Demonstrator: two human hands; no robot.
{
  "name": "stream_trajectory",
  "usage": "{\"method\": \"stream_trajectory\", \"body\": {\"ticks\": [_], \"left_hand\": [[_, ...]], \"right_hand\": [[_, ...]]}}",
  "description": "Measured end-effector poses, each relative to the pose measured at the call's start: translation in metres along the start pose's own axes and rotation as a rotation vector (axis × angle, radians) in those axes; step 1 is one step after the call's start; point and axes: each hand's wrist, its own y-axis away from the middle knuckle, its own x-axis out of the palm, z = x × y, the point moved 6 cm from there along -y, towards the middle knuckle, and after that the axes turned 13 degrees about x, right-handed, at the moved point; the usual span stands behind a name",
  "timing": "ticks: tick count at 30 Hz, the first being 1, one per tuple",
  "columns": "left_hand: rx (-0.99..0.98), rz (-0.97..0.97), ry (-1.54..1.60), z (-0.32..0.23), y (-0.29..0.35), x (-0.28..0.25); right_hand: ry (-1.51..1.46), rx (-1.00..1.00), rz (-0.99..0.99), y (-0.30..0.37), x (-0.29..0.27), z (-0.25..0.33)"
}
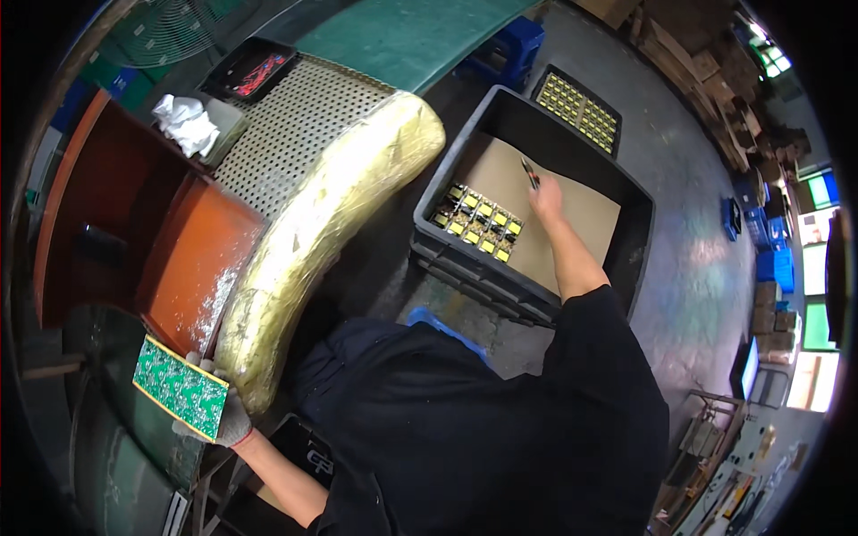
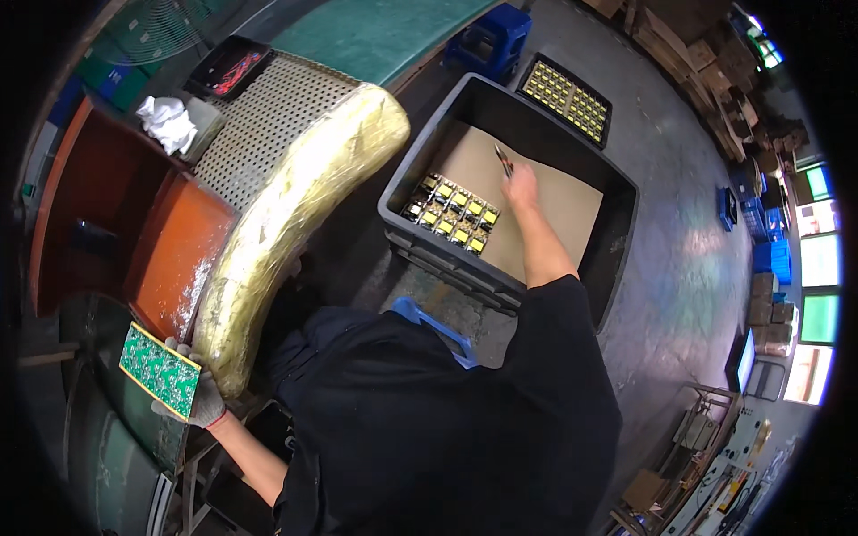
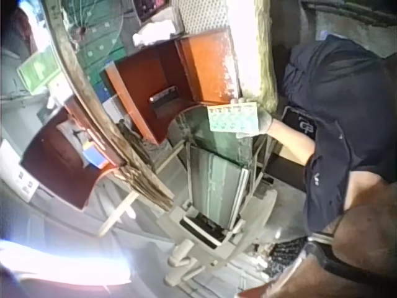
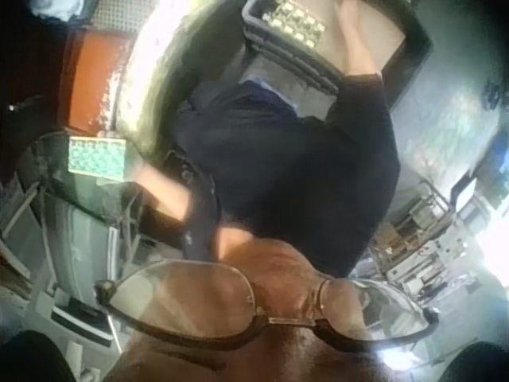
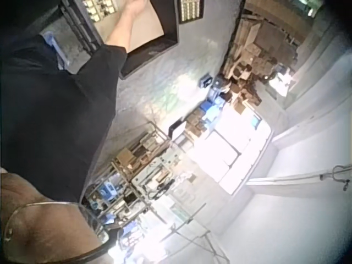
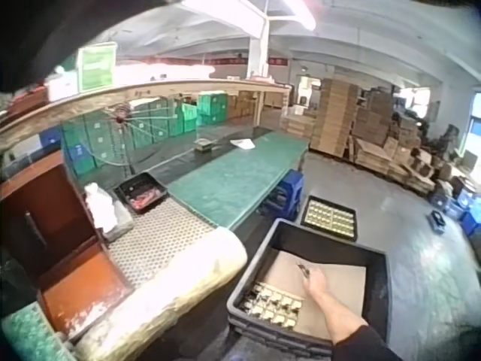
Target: Trimming and inspecting printed circuit boards at a manual assembly station.
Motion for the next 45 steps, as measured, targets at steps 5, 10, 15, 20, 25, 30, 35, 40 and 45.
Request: {"method": "stream_trajectory", "body": {"ticks": [5,10,15,20,25,30,35,40,45], "left_hand": [[0.020,0.023,-0.073,0.013,0.000,0.013],[-0.010,0.025,-0.082,0.023,0.000,0.014],[-0.028,0.055,-0.114,0.023,-0.003,0.012],[0.057,0.010,-0.277,0.009,-0.004,0.003],[0.231,-0.281,-0.304,-0.032,0.020,-0.069],[0.156,-0.219,-0.065,0.027,-0.016,-0.044],[0.169,-0.265,0.003,0.012,-0.034,-0.013],[0.170,-0.333,0.116,-0.006,-0.015,-0.040],[0.330,-0.618,-0.262,0.012,-0.018,-0.058]], "right_hand": [[0.227,0.178,0.170,0.032,0.002,-0.078],[0.231,0.217,0.176,0.030,0.013,-0.108],[0.152,0.136,0.124,0.020,0.004,-0.118],[0.205,0.425,-0.001,0.025,0.013,-0.149],[-0.054,0.457,0.570,-0.015,-0.028,-0.082],[-0.208,0.396,0.426,-0.068,-0.041,-0.038],[-0.728,-0.067,0.522,-0.016,-0.093,0.267],[-0.624,-0.654,0.588,0.084,-0.115,0.484],[-0.748,-1.029,0.491,0.125,-0.075,0.580]]}}
